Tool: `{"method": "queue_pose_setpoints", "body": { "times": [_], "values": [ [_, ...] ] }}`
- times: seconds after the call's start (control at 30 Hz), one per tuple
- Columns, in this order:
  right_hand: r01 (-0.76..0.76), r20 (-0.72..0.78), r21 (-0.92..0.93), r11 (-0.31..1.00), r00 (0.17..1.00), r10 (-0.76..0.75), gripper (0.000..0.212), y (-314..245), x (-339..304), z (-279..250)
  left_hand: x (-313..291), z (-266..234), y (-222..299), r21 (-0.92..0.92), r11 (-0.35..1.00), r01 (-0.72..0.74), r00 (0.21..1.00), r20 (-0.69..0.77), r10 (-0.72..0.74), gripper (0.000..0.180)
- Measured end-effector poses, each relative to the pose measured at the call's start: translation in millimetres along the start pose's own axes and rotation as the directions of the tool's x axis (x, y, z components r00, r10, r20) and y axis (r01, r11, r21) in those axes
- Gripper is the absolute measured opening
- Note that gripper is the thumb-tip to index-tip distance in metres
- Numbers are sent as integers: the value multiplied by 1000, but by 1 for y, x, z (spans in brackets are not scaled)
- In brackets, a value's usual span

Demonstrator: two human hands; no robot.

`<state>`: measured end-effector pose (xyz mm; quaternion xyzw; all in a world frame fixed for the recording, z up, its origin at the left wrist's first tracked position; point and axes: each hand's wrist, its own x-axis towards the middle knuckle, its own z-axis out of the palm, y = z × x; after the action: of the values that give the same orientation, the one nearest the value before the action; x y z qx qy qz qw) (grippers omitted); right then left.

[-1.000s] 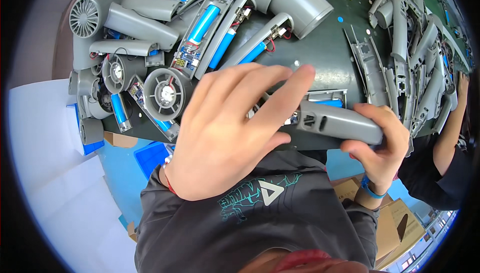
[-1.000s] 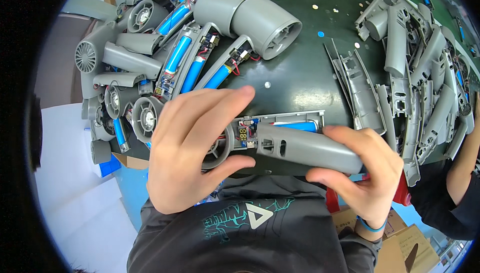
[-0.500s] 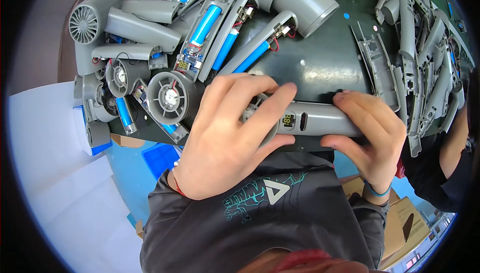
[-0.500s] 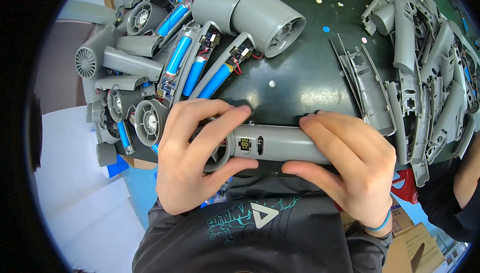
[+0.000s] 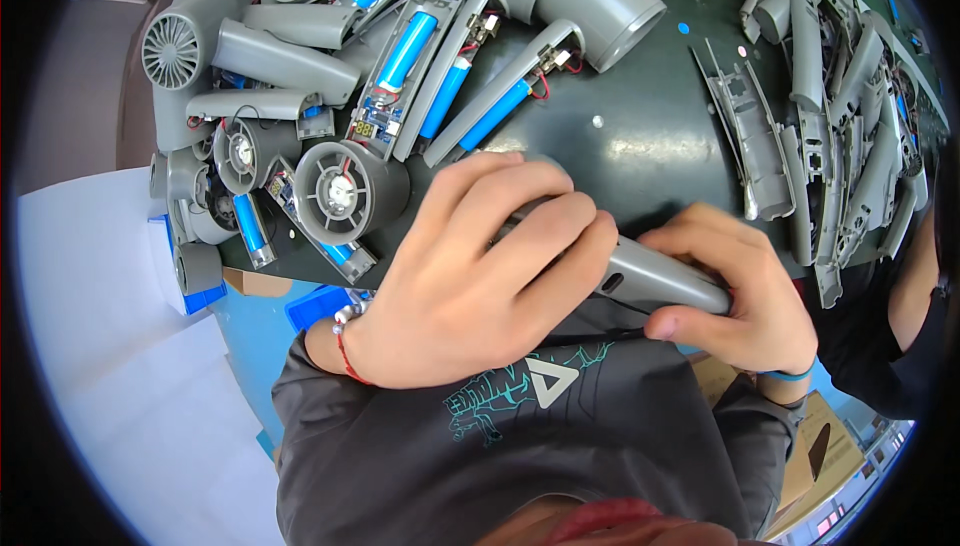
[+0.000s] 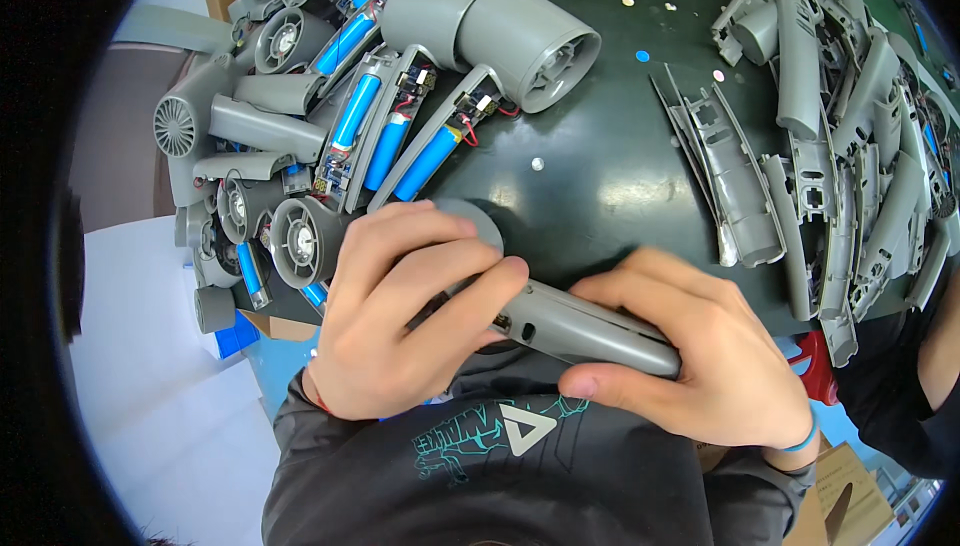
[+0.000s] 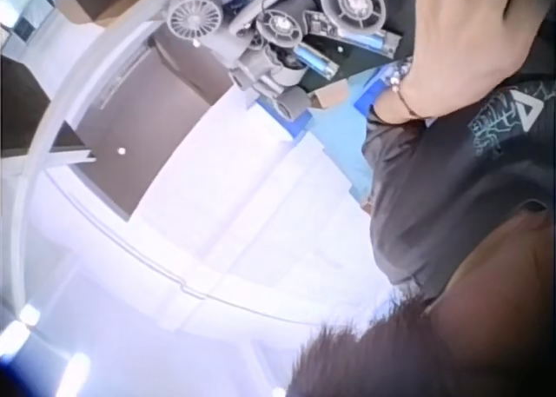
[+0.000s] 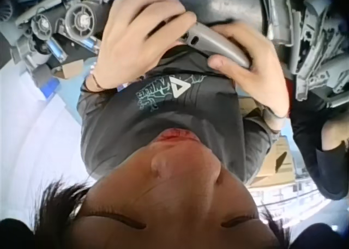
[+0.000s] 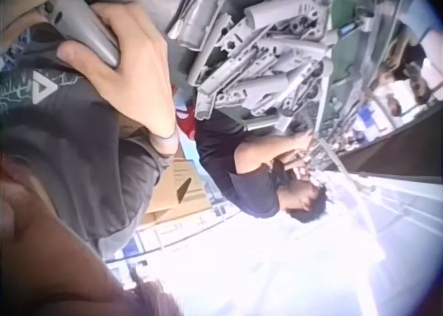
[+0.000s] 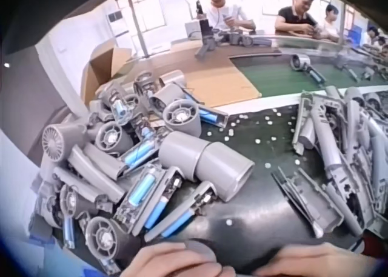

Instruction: Manually assembling the internal electronic components and outer plastic housing of handheld hair dryers on a production line.

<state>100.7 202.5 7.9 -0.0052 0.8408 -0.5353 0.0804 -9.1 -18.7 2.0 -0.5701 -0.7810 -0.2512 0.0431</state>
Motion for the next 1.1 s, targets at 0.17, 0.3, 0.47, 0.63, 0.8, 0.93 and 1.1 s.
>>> {"method": "queue_pose_setpoints", "body": {
  "times": [0.17, 0.3, 0.47, 0.63, 0.8, 0.93, 1.1],
  "values": [
    [26, 44, -32, 999, 999, -25, 44, 8, -5, 13, -17, 10, -8, -6, 1000, 11, 994, -113, -11, 51],
    [242, -44, -406, 881, 958, -284, 47, 12, -10, 25, -3, -1, -3, -128, 976, 175, 982, 98, -164, 50],
    [247, -103, -500, 830, 935, -340, 52, 10, -14, 31, -7, 5, -1, -199, 969, 148, 988, 67, -137, 46],
    [222, -54, -481, 848, 958, -281, 51, 5, -12, 22, -4, 6, 2, -231, 953, 197, 980, 68, -186, 44],
    [233, -36, -441, 867, 960, -276, 49, 7, -12, 18, -3, 8, 3, -234, 955, 182, 983, 57, -174, 44],
    [226, -39, -450, 864, 962, -272, 52, 7, -13, 16, -1, 8, 0, -234, 959, 163, 986, 50, -156, 44],
    [120, -83, -342, 932, 984, -157, 57, 11, -18, 9, -5, 11, -2, -222, 961, 165, 986, 7, -168, 45]
  ]
}}
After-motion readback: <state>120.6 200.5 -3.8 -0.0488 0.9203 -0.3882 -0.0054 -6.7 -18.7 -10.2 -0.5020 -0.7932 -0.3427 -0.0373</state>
